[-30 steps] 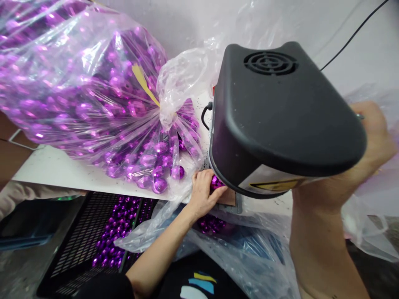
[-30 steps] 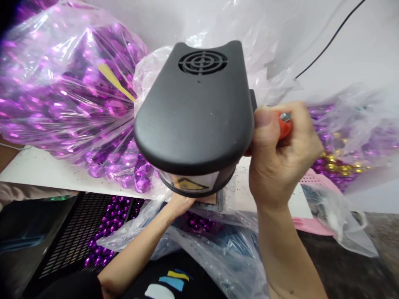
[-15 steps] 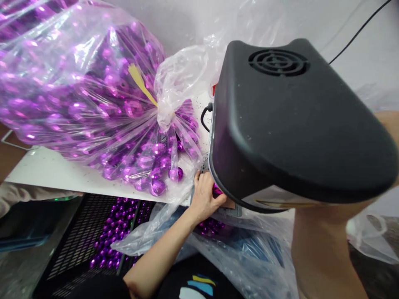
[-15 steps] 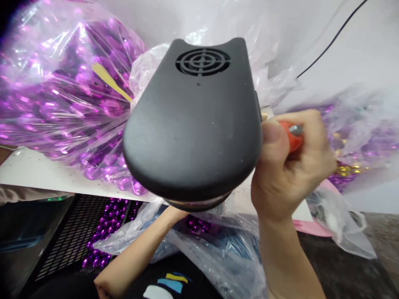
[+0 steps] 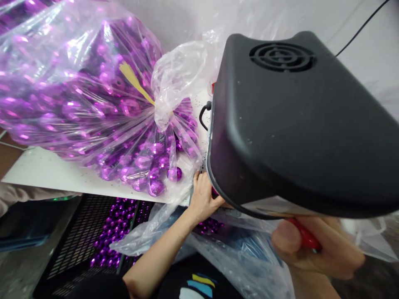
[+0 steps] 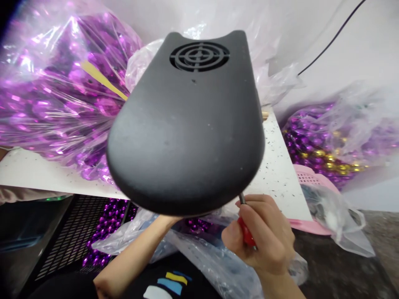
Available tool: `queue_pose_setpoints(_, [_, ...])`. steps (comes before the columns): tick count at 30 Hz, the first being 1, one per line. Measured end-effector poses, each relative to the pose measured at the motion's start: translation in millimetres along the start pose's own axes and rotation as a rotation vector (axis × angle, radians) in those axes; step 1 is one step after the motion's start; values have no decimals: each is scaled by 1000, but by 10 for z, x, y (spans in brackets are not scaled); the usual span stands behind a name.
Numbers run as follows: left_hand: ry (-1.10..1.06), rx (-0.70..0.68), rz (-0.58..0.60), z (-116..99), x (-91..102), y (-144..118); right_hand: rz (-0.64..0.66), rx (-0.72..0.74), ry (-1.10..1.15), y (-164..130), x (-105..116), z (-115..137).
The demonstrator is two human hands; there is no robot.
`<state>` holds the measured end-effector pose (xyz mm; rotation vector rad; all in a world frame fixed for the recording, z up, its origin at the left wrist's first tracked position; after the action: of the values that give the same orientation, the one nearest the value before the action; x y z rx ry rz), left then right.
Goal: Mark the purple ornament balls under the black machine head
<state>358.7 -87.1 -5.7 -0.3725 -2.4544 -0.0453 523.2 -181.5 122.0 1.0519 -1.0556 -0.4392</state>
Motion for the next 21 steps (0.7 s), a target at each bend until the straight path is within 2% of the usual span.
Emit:
queue_pose_setpoints(2, [0, -5, 1, -6, 4, -4, -5, 50, -39, 23, -5, 24])
queue_pose_setpoints(11, [8, 7, 4, -32, 13, -14, -10, 69, 51, -14, -58, 18])
queue_pose_setpoints(21, [-66, 8, -17, 38, -21, -3, -34, 32, 67, -149, -148, 2])
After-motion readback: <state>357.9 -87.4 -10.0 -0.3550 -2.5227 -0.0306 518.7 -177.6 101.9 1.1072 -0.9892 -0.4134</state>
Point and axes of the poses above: each hand's wrist, its own y-axis towards the middle knuckle, its own x-axis out of the back of the hand, z = x × y, the point moved 4 cm from there along y, towards the middle knuckle, and after that the axes turned 13 degrees about x, right-handed, at the moved point
